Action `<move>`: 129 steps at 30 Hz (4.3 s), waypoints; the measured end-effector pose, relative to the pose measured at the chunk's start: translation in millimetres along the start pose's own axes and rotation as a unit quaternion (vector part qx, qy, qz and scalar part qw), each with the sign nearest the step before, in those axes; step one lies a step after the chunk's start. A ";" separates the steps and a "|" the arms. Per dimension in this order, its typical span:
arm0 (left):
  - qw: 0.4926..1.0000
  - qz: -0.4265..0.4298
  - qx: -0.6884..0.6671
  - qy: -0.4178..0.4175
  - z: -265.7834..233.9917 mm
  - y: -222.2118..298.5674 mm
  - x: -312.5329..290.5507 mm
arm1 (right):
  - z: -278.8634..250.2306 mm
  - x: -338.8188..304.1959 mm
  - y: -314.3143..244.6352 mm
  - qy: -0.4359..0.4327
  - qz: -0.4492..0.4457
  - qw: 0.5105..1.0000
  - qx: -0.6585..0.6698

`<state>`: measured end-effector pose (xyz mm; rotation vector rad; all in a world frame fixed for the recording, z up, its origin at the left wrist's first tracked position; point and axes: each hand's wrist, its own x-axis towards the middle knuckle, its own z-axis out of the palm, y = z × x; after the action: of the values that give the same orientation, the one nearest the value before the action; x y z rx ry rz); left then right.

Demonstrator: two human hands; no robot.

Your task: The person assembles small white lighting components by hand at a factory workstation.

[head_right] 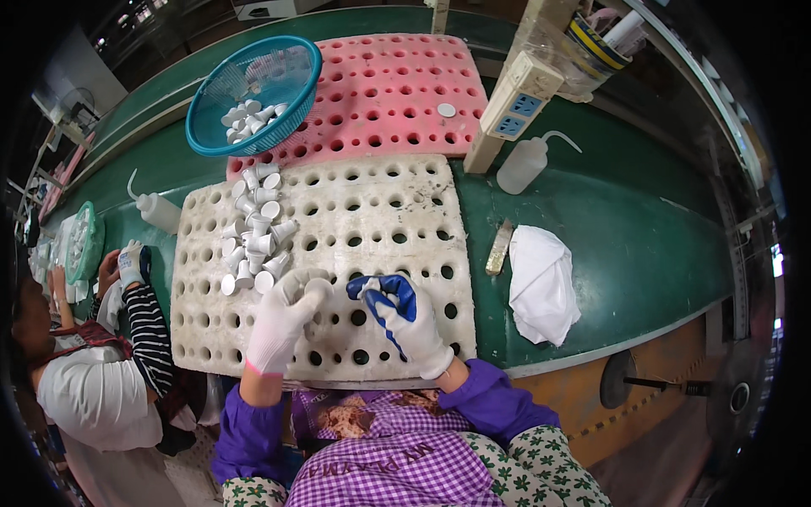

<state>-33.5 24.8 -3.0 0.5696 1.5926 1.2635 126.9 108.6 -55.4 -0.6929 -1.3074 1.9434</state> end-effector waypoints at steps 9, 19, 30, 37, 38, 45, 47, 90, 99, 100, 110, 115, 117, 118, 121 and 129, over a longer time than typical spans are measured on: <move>0.939 -0.069 -0.293 -0.168 26.5 -7.7 -36.7 | 16.6 -0.1 -0.9 0.083 0.059 0.987 0.126; 0.924 -0.028 -0.329 -0.191 38.4 -19.0 -45.0 | 21.4 -2.3 -18.9 0.109 0.158 0.971 0.139; 0.963 -0.013 -0.193 -0.189 27.4 -14.4 -43.2 | 7.9 -9.6 -12.8 -0.084 -0.057 0.956 -0.274; 0.991 0.042 -0.117 -0.044 41.5 -20.9 -39.9 | 26.0 -8.1 -3.8 0.003 -0.087 0.983 -0.163; 0.994 0.041 -0.103 -0.022 43.2 -19.3 -40.8 | 29.3 -5.8 -9.2 0.054 0.051 0.997 -0.030; 0.983 -0.020 -0.178 0.023 51.5 -37.3 -35.8 | 29.8 -1.0 -8.1 0.090 -0.003 0.990 -0.107; 0.945 -0.052 -0.317 -0.057 46.3 -44.4 -39.0 | 32.5 -6.6 -26.5 0.090 0.030 0.986 -0.140; 0.911 0.058 -0.402 -0.067 48.8 -43.0 -49.0 | 11.8 -15.4 -28.1 -0.040 0.019 0.999 -0.020; 0.858 0.018 -0.489 -0.159 38.8 -45.8 -52.0 | 13.2 -14.0 -38.8 -0.069 -0.003 0.998 -0.013; 0.906 0.043 -0.410 -0.100 40.3 -41.1 -52.3 | 11.8 -13.8 -36.1 -0.069 -0.003 0.998 -0.013; 0.889 0.387 0.164 0.181 47.2 -54.4 -37.2 | 19.7 -16.1 -34.4 0.004 0.047 0.996 -0.078; 0.957 0.214 0.086 0.176 29.2 -37.4 0.8 | 12.0 -2.3 -20.3 0.045 0.020 0.998 -0.038; 0.938 0.236 0.109 0.229 9.7 18.2 34.5 | 6.5 2.5 -17.9 0.055 0.043 0.997 -0.037; 0.930 0.291 0.074 0.213 -6.8 46.6 49.1 | 6.0 3.0 -8.9 0.047 0.026 0.998 -0.020; 0.868 0.434 -0.013 0.241 -27.9 100.6 76.9 | 9.8 5.2 2.5 0.018 -0.102 0.977 -0.184; 0.851 0.268 0.343 0.292 -72.1 26.0 32.5 | 4.2 4.0 3.5 0.016 -0.045 0.980 -0.193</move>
<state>-116.2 28.0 5.8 1.2290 2.5591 1.3103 120.4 108.4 -57.4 -0.8304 -1.6858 1.6146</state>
